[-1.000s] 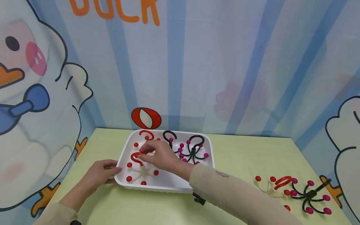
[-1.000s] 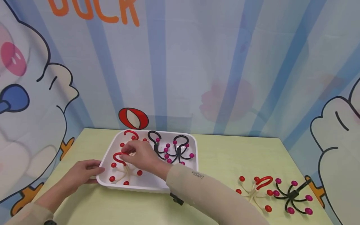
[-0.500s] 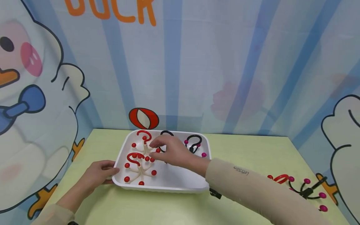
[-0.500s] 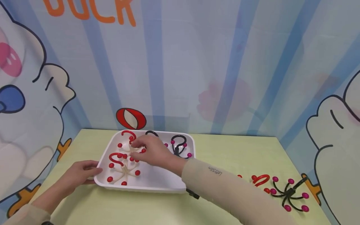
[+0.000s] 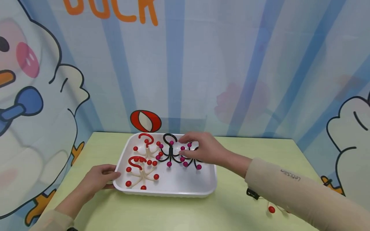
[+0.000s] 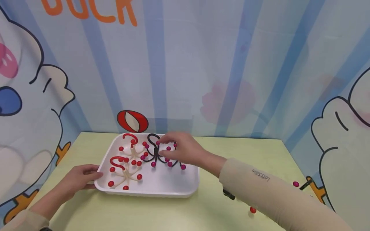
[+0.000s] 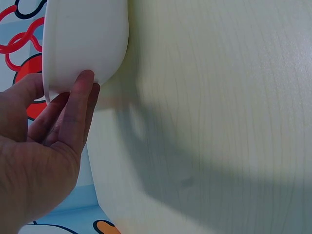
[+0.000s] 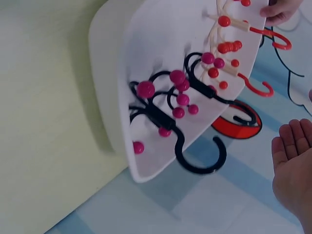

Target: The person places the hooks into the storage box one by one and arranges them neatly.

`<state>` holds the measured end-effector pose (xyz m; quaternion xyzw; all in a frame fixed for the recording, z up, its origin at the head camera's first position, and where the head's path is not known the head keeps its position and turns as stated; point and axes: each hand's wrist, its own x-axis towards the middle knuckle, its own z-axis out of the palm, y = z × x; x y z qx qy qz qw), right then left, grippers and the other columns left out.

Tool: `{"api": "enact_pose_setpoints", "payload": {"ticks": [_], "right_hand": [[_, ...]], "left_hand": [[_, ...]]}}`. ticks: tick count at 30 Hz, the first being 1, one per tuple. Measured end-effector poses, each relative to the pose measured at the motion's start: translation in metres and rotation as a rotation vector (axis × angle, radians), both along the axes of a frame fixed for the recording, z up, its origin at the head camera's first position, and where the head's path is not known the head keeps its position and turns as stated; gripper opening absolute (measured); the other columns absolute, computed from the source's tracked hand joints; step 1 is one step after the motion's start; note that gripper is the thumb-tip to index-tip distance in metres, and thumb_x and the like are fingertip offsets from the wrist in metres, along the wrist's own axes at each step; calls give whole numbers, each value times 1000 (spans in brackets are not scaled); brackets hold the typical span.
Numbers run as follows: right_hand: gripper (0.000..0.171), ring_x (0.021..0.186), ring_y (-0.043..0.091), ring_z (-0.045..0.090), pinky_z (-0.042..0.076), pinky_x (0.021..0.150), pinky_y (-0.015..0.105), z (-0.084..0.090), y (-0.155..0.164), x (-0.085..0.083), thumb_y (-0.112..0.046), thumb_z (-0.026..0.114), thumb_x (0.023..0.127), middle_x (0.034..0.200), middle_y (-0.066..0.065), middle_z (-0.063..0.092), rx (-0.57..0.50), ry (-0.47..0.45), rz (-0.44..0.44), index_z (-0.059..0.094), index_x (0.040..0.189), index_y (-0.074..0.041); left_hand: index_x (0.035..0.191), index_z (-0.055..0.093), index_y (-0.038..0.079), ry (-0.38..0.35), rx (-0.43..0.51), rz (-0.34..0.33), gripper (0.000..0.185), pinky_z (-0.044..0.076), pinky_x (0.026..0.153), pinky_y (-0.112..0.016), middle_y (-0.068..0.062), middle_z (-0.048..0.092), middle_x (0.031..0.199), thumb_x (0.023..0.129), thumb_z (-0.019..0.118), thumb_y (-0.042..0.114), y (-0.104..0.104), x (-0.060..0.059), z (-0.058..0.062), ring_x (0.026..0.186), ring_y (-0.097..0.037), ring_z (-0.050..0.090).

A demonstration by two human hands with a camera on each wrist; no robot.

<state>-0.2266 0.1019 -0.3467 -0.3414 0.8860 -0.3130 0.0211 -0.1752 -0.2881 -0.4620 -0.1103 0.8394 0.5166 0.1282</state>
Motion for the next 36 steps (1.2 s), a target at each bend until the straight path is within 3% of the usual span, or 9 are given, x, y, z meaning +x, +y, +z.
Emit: {"api": "enact_pose_setpoints", "payload": {"ticks": [12,30,33,36], "right_hand": [[38,119,25,70,57,109,49,13,64,6,-23,84,94,125,1,74,12,-22,-57,75,130,-11],[39,123,30,69,58,106,54,19,150,29,-26,82,97,131,4,73,25,31,-134,73,132,-12],[39,124,28,69,59,105,52,19,162,31,-26,82,97,132,2,73,43,49,-149,73,134,-13],[39,124,27,69,60,105,41,20,173,34,-25,81,98,133,2,73,48,60,-165,72,134,-14]], "left_hand": [[145,51,-14,1,-3,5,56,69,81,-40,-34,63,134,104,73,17,0,0,0,101,-27,73],[145,51,-15,-4,-7,1,56,68,83,-41,-35,61,136,104,72,17,1,1,-1,104,-30,72],[145,51,-15,0,-3,-1,56,68,83,-42,-35,61,135,104,72,16,1,0,-1,105,-31,72],[144,51,-16,8,2,-7,55,68,83,-42,-35,62,135,104,71,15,1,0,0,105,-30,72]]}}
